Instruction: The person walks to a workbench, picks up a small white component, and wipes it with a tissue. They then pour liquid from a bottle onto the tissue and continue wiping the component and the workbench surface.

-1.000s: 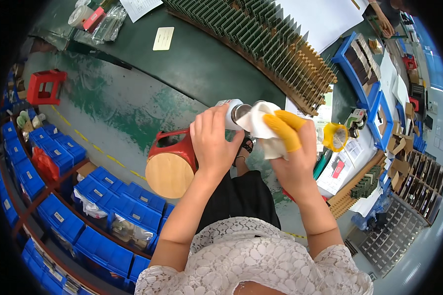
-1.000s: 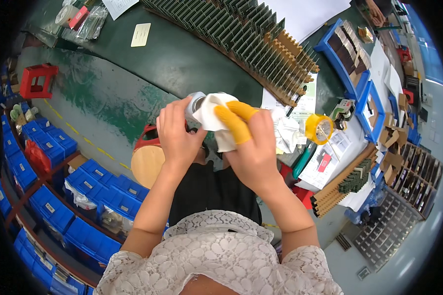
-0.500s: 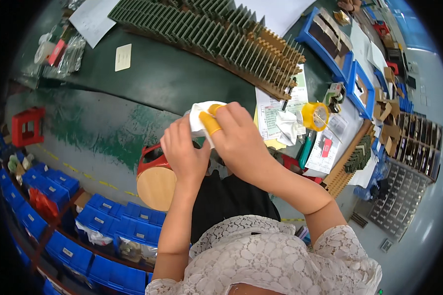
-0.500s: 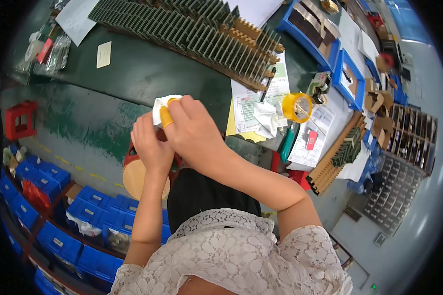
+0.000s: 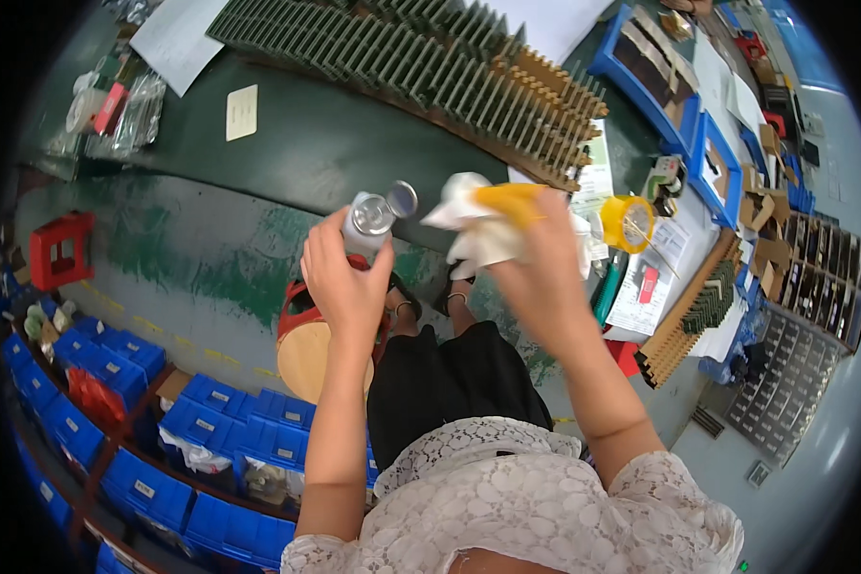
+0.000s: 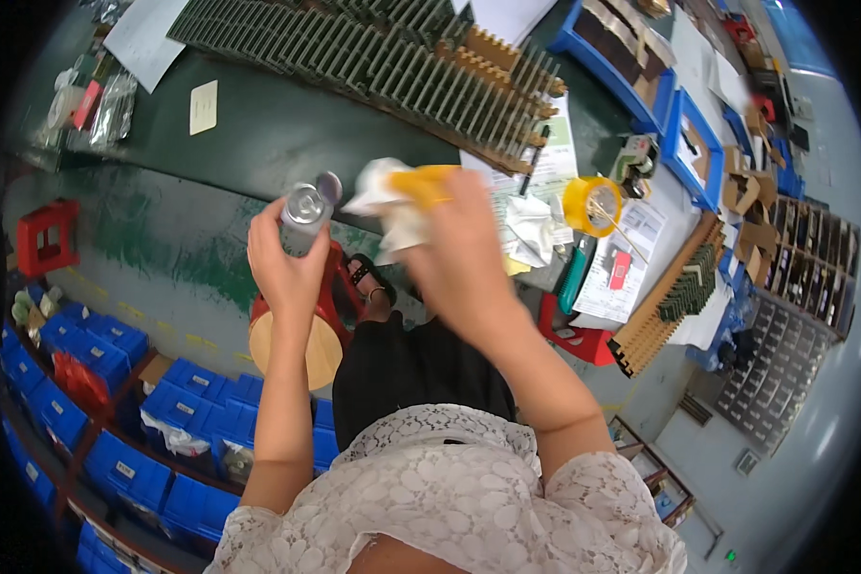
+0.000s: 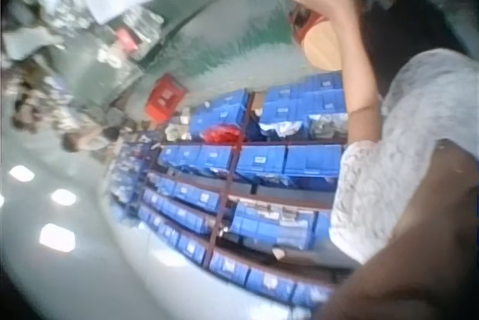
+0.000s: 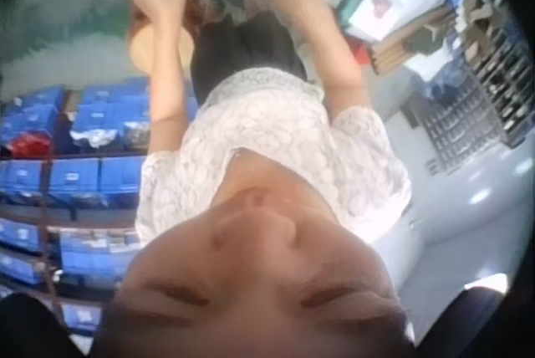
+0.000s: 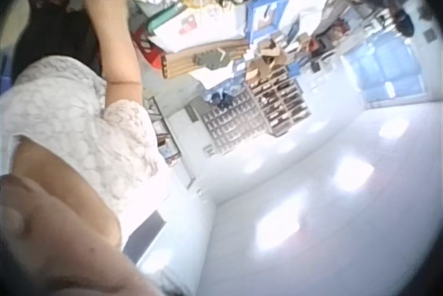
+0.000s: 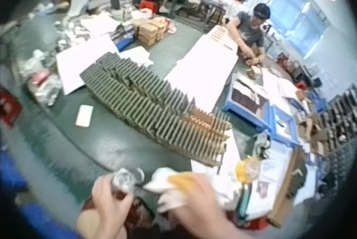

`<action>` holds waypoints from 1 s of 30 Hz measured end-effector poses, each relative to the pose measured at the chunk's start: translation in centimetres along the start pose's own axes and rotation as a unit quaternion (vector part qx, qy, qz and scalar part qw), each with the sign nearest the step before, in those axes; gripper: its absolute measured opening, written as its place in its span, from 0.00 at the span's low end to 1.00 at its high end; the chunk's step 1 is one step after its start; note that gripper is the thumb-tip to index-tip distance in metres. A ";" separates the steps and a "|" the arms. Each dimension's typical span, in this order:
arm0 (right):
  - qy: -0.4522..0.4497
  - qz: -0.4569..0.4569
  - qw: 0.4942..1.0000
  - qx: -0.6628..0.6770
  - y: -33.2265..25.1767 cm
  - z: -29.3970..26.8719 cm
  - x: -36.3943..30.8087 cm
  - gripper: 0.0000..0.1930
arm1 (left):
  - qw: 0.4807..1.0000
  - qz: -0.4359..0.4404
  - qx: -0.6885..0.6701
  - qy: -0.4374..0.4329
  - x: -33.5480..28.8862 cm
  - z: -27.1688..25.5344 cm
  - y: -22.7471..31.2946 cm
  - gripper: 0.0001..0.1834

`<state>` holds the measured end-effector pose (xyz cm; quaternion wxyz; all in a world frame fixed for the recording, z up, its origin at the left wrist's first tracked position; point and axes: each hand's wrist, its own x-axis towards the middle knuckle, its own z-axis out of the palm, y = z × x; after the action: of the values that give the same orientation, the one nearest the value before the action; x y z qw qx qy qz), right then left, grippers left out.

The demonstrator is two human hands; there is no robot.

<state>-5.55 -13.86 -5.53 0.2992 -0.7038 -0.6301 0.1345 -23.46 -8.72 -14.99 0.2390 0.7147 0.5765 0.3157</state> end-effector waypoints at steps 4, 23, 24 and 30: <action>-0.009 0.129 0.990 -0.057 6.2 0.5 -3.8 0.18 | 0.996 -0.024 -0.051 0.062 2.9 0.6 -3.2 0.26; 0.004 0.036 0.985 -0.166 12.5 10.6 -3.5 0.15 | 0.989 -0.053 -0.054 0.131 10.4 2.3 -10.6 0.33; -0.010 0.040 0.985 -0.166 12.1 11.0 -4.8 0.15 | 0.987 -0.056 -0.069 0.130 10.3 2.4 -10.8 0.33; -0.027 0.004 0.988 -0.150 11.0 10.8 -7.0 0.17 | 0.988 -0.071 -0.062 0.119 10.3 2.2 -10.6 0.35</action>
<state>-4.02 -18.24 -21.86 0.1724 -0.7396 -0.6480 0.0591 -27.57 3.67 -22.17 0.2339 0.6128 0.6300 0.4158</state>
